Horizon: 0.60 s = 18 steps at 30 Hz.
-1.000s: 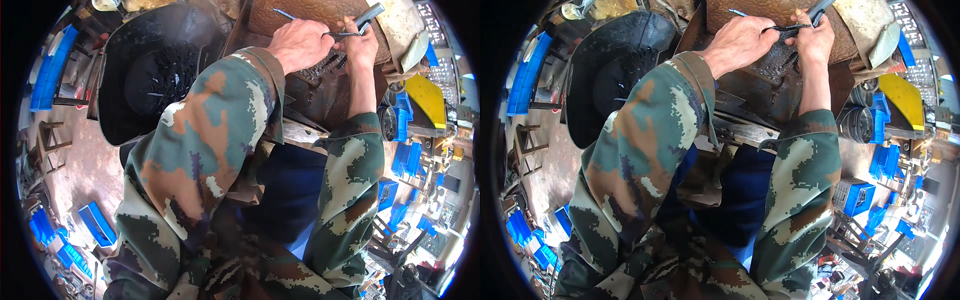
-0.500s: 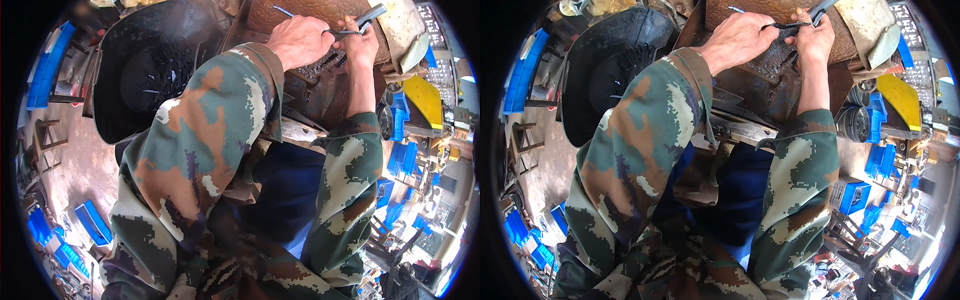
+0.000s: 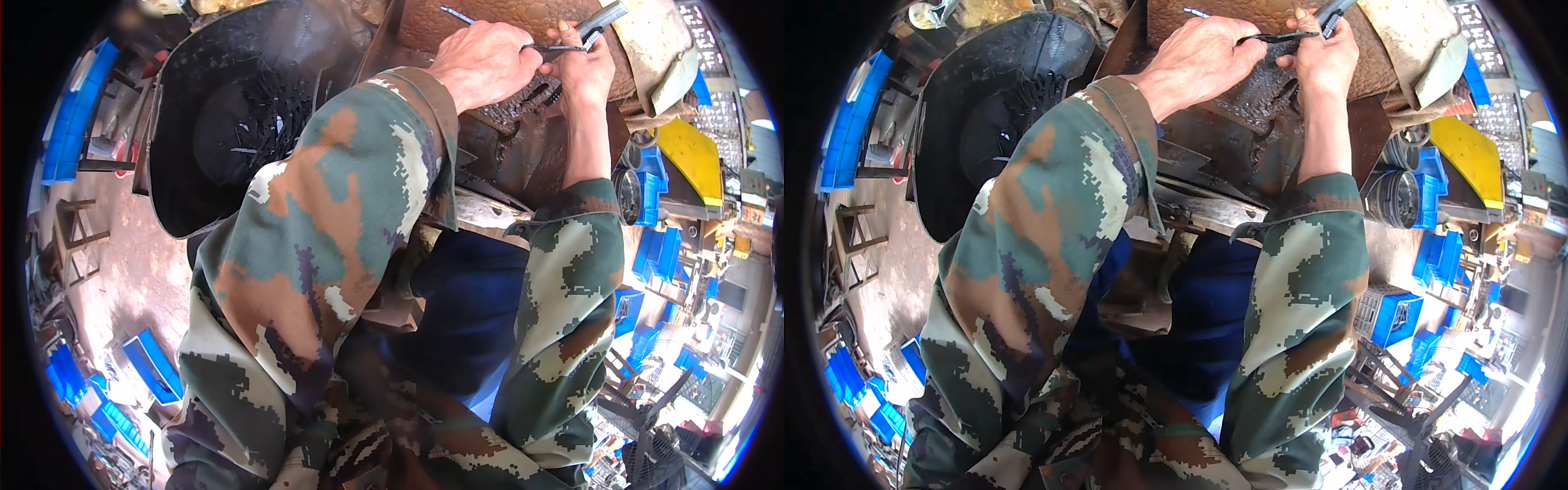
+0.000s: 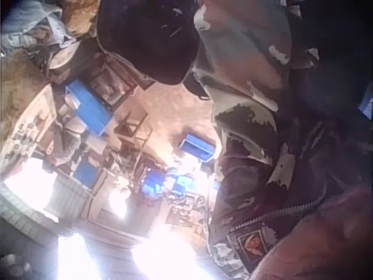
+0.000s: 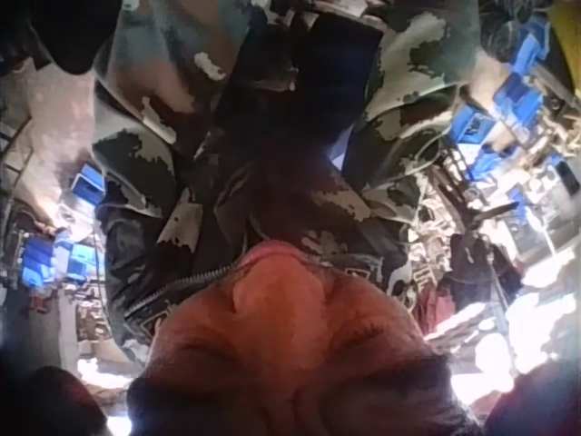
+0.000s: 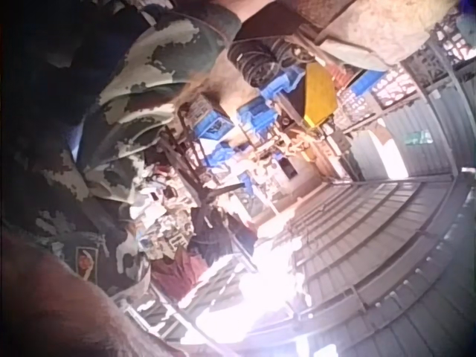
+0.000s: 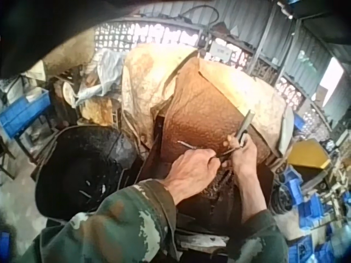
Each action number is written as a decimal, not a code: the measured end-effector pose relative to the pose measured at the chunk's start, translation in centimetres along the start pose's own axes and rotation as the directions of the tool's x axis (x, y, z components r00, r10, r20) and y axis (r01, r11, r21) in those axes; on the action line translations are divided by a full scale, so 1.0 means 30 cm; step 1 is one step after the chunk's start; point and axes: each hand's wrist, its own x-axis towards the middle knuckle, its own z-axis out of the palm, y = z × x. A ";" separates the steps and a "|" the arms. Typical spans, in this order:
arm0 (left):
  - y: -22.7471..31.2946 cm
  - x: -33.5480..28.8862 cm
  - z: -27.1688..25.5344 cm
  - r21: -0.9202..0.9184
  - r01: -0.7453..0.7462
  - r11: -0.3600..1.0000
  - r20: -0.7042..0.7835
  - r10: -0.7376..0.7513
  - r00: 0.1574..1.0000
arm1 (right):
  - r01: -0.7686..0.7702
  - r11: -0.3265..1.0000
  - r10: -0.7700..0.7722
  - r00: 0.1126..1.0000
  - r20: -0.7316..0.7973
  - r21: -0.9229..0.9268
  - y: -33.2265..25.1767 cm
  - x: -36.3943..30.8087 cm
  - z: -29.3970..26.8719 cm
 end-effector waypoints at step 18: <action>-0.029 0.013 -0.012 -0.017 -0.082 0.996 0.086 0.083 0.993 | -0.016 0.999 0.017 0.999 -0.028 0.035 -0.017 -0.007 0.014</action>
